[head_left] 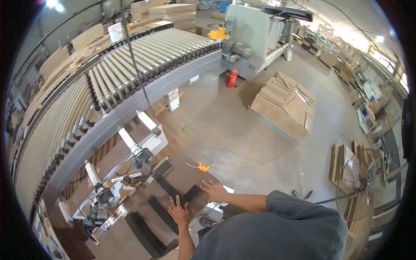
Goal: The person picks up several black rectangular wooden pieces and places them into a vertical metal jig on a workbench. They align the pieces against the guide and then move the stack along the table towards the machinery.
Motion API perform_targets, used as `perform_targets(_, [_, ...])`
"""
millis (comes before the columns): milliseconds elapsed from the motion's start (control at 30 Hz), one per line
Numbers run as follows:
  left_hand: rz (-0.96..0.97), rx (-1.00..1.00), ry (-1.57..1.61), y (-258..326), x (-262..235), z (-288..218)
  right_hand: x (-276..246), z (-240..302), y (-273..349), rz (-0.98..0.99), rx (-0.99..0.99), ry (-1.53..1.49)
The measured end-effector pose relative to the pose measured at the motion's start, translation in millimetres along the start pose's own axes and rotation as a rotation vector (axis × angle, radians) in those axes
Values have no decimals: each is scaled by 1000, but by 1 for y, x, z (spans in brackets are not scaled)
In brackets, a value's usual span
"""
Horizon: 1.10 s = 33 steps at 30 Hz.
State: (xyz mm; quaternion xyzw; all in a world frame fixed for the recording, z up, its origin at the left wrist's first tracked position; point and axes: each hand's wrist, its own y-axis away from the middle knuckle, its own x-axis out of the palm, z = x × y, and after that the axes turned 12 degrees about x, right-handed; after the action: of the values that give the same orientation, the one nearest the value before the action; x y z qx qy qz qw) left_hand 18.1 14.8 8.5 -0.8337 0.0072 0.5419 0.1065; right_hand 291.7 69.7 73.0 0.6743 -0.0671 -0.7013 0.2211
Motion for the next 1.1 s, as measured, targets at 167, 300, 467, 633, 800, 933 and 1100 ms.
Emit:
perform_targets(167, [48, -31, 39, -7, -12, -1, -3, 2, -9, -4, -11, -14])
perform_targets(300, [-66, 35, -85, -13, -11, -2, 1, 1, -17, -24, -15, -16])
perform_targets(467, [-35, 24, -45, -12, -9, -4, 1, -3, -15, -21, -22, -12])
perform_targets(633, [1, 18, -38, 0, 3, -8, 12, -10, -3, -57, -12, -52])
perform_targets(800, [-15, 23, 186, 1, -11, 10, 27, -6, -12, -164, -65, 0])
perform_targets(933, [64, 147, -35, -54, -53, 6, 48, -18, -11, -149, 8, -24])
perform_targets(1100, [235, 593, -421, -90, -68, 82, 29, -2, -1, -20, 18, -163])
